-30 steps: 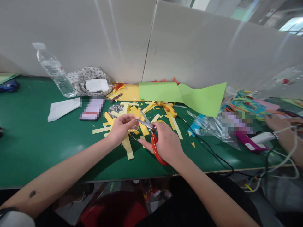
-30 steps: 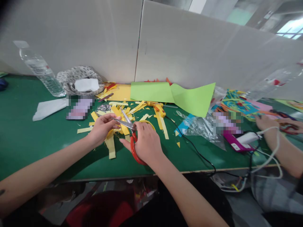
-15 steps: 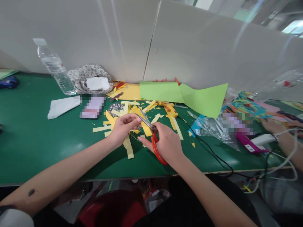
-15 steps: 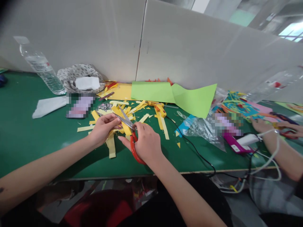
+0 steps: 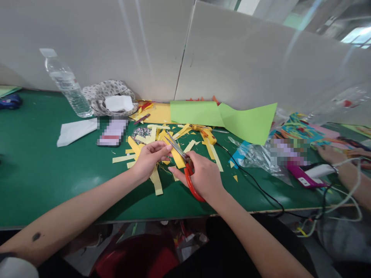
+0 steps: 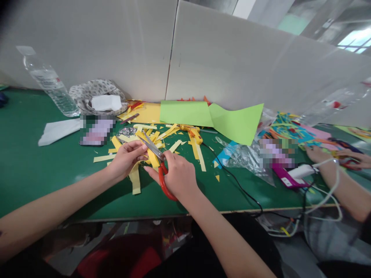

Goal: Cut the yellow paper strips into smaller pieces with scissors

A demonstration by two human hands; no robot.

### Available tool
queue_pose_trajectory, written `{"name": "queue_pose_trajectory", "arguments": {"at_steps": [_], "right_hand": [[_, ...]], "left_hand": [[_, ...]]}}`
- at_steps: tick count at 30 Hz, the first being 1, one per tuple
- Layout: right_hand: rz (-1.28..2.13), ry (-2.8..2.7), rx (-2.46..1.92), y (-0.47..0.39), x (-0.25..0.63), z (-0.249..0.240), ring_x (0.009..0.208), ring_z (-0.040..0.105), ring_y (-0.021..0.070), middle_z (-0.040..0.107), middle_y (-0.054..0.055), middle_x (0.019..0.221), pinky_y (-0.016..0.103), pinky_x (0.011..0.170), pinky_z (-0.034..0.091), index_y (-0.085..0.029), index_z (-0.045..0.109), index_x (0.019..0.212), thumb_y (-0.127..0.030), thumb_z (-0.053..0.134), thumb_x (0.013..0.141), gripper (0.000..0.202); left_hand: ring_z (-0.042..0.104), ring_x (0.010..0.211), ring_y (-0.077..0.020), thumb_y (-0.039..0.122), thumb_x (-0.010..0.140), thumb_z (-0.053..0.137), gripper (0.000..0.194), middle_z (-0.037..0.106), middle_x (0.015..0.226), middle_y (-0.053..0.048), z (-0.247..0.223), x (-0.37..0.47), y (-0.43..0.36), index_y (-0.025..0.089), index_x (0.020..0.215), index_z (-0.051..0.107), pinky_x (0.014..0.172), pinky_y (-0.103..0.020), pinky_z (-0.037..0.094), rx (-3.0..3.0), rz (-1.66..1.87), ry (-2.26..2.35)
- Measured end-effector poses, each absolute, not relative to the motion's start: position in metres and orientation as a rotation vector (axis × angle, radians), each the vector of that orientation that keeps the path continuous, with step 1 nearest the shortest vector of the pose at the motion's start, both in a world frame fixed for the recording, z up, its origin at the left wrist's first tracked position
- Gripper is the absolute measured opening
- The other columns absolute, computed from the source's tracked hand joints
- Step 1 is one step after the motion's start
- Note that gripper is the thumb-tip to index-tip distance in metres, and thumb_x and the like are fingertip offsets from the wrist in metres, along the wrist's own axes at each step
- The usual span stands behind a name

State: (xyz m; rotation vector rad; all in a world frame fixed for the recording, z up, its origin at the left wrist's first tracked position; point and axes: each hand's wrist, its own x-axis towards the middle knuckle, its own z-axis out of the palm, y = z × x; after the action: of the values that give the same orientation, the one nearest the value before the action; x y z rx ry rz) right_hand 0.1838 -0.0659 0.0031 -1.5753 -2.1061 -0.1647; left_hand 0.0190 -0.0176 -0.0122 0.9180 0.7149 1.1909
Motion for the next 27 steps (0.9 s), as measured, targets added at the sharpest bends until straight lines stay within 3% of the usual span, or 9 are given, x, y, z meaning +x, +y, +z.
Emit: {"name": "queue_pose_trajectory", "arguments": {"at_steps": [9,27], "right_hand": [[-0.170,-2.123,-1.508,-0.0640,0.1853,0.0030,0.059,0.055,0.0137,0.061,0.001,0.066,0.022,0.054,0.034,-0.018,0.055,0.083,-0.056,0.055,0.075,0.038],[-0.216,-2.103,-1.473,-0.0622,0.1885,0.0035,0.054,0.054,0.0125,0.060,0.001,0.060,0.022,0.052,0.032,-0.018,0.056,0.079,-0.057,0.055,0.076,0.039]], "left_hand": [[0.059,0.056,-0.0054,0.029,0.065,0.076,0.020,0.065,0.068,0.001,-0.0137,0.0189,-0.0170,0.014,0.073,0.066,0.056,-0.016,0.048,0.926,1.179,0.707],[0.062,0.061,-0.0084,0.027,0.065,0.076,0.019,0.065,0.070,0.000,-0.0131,0.0189,-0.0152,0.015,0.074,0.064,0.060,-0.019,0.052,0.870,1.147,0.696]]}}
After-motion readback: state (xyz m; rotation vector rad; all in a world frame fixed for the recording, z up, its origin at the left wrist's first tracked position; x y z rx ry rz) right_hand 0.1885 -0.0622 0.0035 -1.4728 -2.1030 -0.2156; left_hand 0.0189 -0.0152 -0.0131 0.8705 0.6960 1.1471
